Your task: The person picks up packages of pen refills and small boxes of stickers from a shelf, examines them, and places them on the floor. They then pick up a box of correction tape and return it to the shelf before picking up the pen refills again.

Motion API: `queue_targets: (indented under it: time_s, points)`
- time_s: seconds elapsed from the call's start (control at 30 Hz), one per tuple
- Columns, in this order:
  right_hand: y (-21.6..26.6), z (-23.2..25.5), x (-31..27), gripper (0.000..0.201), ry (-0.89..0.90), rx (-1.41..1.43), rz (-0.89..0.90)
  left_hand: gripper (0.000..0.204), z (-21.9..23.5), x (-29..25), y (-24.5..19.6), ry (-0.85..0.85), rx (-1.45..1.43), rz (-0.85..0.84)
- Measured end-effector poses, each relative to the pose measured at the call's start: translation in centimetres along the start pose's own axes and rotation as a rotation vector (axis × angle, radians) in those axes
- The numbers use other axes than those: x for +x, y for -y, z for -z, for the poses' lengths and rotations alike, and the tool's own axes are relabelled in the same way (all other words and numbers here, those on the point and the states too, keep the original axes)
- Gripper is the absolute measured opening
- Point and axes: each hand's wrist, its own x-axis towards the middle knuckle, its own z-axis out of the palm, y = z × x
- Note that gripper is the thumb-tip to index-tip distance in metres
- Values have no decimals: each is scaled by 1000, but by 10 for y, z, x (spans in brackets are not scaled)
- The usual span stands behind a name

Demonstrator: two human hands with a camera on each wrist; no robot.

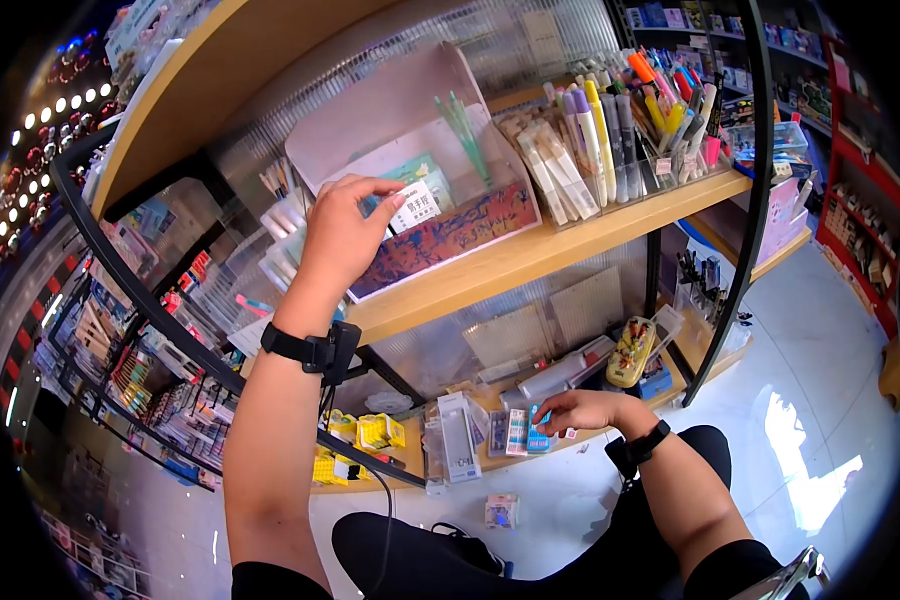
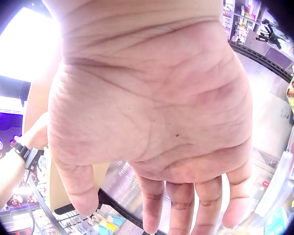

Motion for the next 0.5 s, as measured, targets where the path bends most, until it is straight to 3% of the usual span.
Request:
queue_targets:
  time_s: [0.03,0.1,0.2,0.27,0.33,0.4,0.5]
  points:
    - [-1,0,1,45,3,-2,13,24,1,-1,-5,1,-2,3]
    - [-2,0,1,45,11,-4,20,25,4,-9,-17,-236,-50,-45]
    - [0,0,0,46,-9,-22,37,22,26,-45,-47,-361,-150,-24]
    - [-1,-1,-2,46,-25,-35,25,17,19,-85,-55,-405,-426,11]
    - [0,0,-4,47,-45,-74,39,12,8,-130,-80,-392,-866,66]
    - [1,-1,-4,48,-66,-110,50,13,5,-166,-102,-246,-1356,83]
    - [5,-4,-6,48,-88,-190,39,21,37,-202,-145,-182,-1676,-15]
